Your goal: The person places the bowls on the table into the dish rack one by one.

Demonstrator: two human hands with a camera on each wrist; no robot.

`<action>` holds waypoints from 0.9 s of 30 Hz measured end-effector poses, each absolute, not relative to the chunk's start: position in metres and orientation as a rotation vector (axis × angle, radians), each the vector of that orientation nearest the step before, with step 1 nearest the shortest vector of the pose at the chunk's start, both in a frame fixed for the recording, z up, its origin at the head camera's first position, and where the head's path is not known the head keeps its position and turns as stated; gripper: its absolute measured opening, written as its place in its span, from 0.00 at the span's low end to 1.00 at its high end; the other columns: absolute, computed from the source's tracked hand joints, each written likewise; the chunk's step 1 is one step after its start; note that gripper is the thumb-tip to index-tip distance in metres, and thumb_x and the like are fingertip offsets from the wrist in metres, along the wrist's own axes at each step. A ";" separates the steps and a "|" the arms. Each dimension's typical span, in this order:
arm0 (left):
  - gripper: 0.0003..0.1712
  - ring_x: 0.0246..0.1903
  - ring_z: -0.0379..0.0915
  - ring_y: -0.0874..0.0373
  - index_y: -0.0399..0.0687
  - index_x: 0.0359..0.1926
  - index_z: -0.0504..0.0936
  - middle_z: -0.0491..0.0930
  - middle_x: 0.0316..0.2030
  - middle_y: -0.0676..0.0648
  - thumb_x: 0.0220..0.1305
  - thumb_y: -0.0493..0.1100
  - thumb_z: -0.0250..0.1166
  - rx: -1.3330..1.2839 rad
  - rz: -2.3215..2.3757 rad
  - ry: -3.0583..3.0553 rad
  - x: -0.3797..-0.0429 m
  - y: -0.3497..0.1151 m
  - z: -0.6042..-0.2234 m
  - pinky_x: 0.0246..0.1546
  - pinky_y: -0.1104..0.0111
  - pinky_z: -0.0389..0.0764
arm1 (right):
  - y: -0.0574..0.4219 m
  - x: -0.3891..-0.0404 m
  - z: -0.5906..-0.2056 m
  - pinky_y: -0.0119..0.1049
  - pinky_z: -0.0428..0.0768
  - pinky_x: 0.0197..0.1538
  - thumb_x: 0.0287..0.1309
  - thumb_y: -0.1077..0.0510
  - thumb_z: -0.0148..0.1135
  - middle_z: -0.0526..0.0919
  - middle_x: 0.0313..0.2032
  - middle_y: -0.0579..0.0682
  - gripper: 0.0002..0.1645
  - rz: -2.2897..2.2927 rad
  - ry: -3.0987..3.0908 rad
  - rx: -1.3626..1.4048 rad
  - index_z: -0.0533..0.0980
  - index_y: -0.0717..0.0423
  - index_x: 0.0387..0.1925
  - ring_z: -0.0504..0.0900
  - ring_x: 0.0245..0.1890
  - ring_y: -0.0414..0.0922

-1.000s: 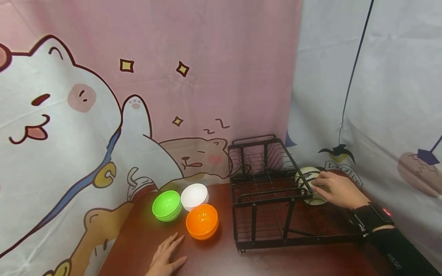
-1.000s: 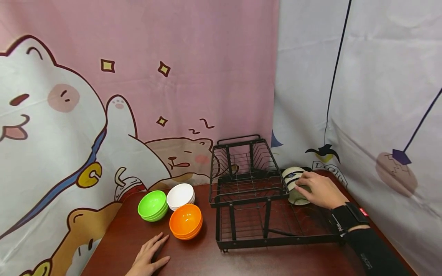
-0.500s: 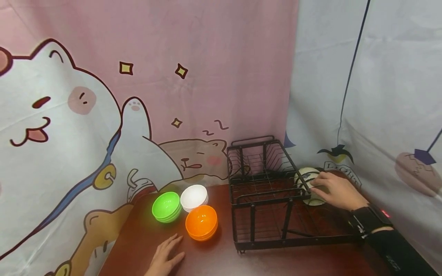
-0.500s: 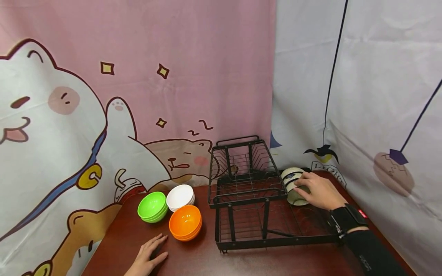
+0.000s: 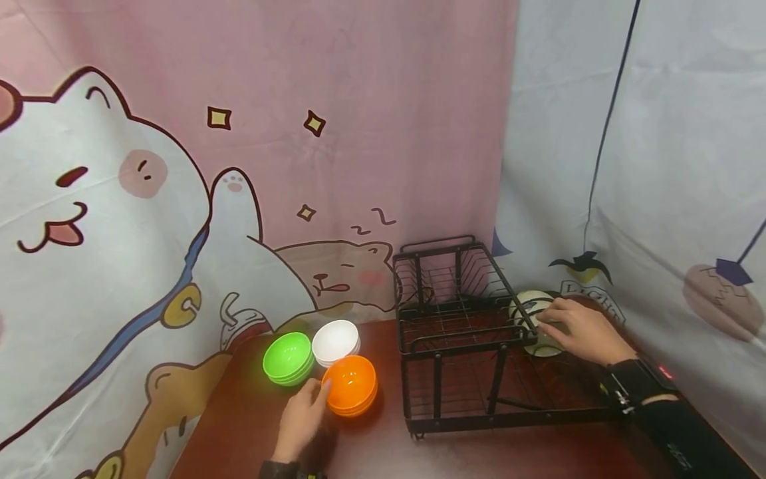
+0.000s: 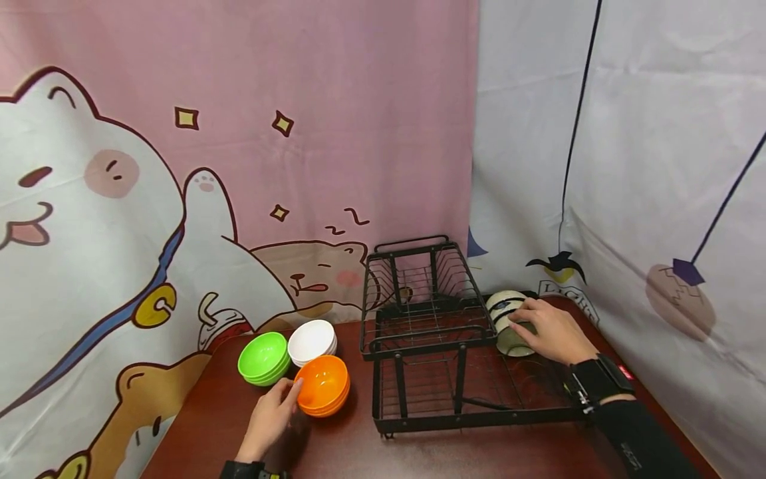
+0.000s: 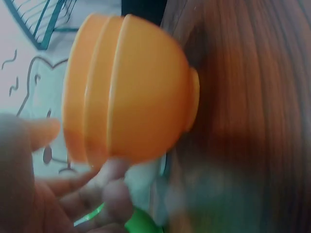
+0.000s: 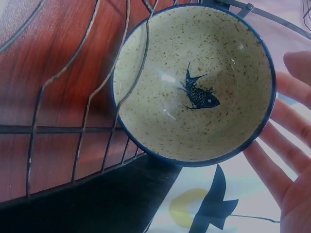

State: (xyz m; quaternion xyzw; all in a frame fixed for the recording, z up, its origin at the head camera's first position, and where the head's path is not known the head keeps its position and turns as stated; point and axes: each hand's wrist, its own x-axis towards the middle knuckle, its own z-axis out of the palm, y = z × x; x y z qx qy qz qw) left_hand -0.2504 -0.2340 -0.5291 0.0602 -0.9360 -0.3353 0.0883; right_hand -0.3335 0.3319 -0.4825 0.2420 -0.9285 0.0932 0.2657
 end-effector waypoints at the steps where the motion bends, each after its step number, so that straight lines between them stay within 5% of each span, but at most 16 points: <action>1: 0.20 0.22 0.66 0.59 0.48 0.39 0.78 0.76 0.23 0.51 0.70 0.59 0.56 0.197 -0.940 -2.794 -0.252 -0.231 -0.529 0.24 0.67 0.65 | 0.332 -0.333 -0.483 0.38 0.76 0.31 0.52 0.49 0.72 0.79 0.34 0.40 0.13 0.259 -2.510 0.653 0.86 0.47 0.40 0.78 0.32 0.38; 8: 0.06 0.20 0.63 0.56 0.42 0.32 0.71 0.69 0.19 0.48 0.65 0.39 0.56 0.176 -0.795 -2.752 -0.260 -0.220 -0.524 0.22 0.66 0.63 | 0.330 -0.332 -0.479 0.43 0.78 0.33 0.55 0.53 0.70 0.81 0.37 0.44 0.11 0.319 -2.541 0.630 0.86 0.48 0.41 0.80 0.35 0.42; 20: 0.06 0.19 0.74 0.47 0.39 0.36 0.72 0.73 0.19 0.43 0.68 0.39 0.54 0.168 -0.556 -2.720 -0.255 -0.221 -0.509 0.19 0.56 0.70 | 0.330 -0.329 -0.461 0.48 0.79 0.40 0.63 0.53 0.64 0.85 0.39 0.49 0.14 0.598 -2.637 0.489 0.84 0.53 0.47 0.83 0.38 0.49; 27: 0.08 0.19 0.70 0.49 0.35 0.42 0.72 0.74 0.21 0.41 0.69 0.38 0.53 0.131 -0.614 -2.660 -0.259 -0.229 -0.486 0.19 0.59 0.71 | 0.335 -0.335 -0.453 0.56 0.78 0.45 0.63 0.55 0.64 0.86 0.42 0.57 0.14 0.651 -2.607 0.476 0.83 0.57 0.47 0.84 0.42 0.56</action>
